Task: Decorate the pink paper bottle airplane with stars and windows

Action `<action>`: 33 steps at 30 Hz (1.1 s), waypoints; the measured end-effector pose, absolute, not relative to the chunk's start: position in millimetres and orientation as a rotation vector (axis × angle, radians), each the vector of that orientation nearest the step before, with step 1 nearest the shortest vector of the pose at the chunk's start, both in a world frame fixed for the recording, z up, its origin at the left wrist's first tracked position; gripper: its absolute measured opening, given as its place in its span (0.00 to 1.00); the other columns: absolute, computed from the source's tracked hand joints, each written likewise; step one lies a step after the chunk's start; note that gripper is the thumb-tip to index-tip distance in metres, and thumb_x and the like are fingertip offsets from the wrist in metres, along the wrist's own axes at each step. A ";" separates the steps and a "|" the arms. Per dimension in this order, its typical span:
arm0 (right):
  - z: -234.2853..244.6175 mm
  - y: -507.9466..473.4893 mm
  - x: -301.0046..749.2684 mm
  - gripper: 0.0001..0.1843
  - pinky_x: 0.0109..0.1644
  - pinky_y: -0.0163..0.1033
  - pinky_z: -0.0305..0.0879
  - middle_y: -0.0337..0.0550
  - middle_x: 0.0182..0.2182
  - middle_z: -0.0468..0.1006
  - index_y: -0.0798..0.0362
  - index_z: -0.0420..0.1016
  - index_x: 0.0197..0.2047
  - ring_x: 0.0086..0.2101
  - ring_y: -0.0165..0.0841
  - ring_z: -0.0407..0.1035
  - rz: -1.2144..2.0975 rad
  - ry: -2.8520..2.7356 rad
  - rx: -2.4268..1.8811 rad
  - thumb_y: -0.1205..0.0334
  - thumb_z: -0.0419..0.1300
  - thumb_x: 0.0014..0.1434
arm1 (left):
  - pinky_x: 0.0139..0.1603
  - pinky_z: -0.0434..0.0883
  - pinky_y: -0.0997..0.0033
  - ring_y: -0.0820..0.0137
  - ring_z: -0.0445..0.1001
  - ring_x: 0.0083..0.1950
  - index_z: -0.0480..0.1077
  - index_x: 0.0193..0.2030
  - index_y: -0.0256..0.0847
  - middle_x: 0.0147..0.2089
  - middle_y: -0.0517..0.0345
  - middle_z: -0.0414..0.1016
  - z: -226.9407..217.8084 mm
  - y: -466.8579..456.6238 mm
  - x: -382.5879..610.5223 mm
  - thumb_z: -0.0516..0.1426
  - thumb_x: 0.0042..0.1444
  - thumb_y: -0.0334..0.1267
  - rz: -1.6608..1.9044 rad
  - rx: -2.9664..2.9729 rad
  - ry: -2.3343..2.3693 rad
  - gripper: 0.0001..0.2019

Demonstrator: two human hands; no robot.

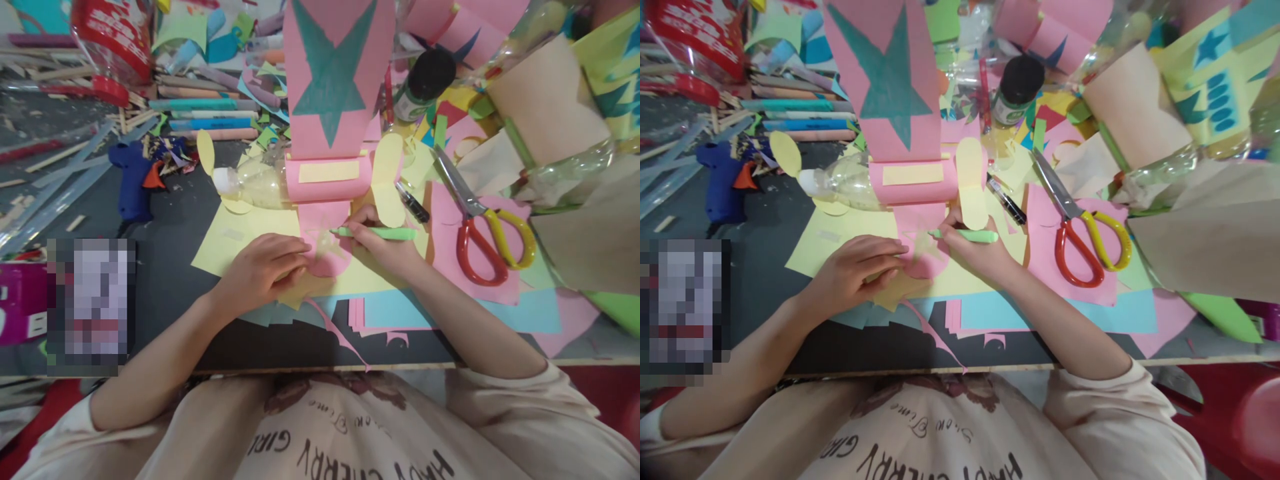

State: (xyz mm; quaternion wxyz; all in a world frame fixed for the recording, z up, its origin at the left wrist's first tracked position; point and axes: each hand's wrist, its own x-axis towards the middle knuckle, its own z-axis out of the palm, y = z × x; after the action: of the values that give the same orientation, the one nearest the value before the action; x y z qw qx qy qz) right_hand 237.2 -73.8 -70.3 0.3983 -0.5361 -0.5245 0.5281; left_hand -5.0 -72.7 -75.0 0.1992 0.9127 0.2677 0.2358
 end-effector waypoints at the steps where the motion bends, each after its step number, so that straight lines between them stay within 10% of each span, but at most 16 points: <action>1: -70.1 -73.7 237.5 0.10 0.35 0.40 0.65 0.33 0.20 0.70 0.48 0.67 0.25 0.26 0.30 0.65 1.338 -1.329 -1.354 0.59 0.60 0.56 | 0.53 0.77 0.62 0.64 0.81 0.52 0.76 0.48 0.41 0.50 0.50 0.83 -74.8 -72.6 -5.0 0.53 0.70 0.34 0.652 2.550 0.753 0.10; 33: -69.9 -72.2 241.3 0.09 0.31 0.38 0.59 0.34 0.20 0.68 0.49 0.66 0.22 0.25 0.29 0.61 1.384 -1.312 -1.349 0.60 0.59 0.52 | 0.51 0.77 0.64 0.65 0.82 0.49 0.76 0.45 0.39 0.49 0.50 0.83 -74.4 -72.2 -3.0 0.52 0.72 0.35 0.689 2.574 0.748 0.11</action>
State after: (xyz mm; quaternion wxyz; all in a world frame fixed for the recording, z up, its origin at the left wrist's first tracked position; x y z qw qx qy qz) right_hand 241.3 -72.2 -69.9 0.3922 -0.5312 -0.5166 0.5451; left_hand -3.0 -72.2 -74.4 0.1859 0.9138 0.2655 0.2448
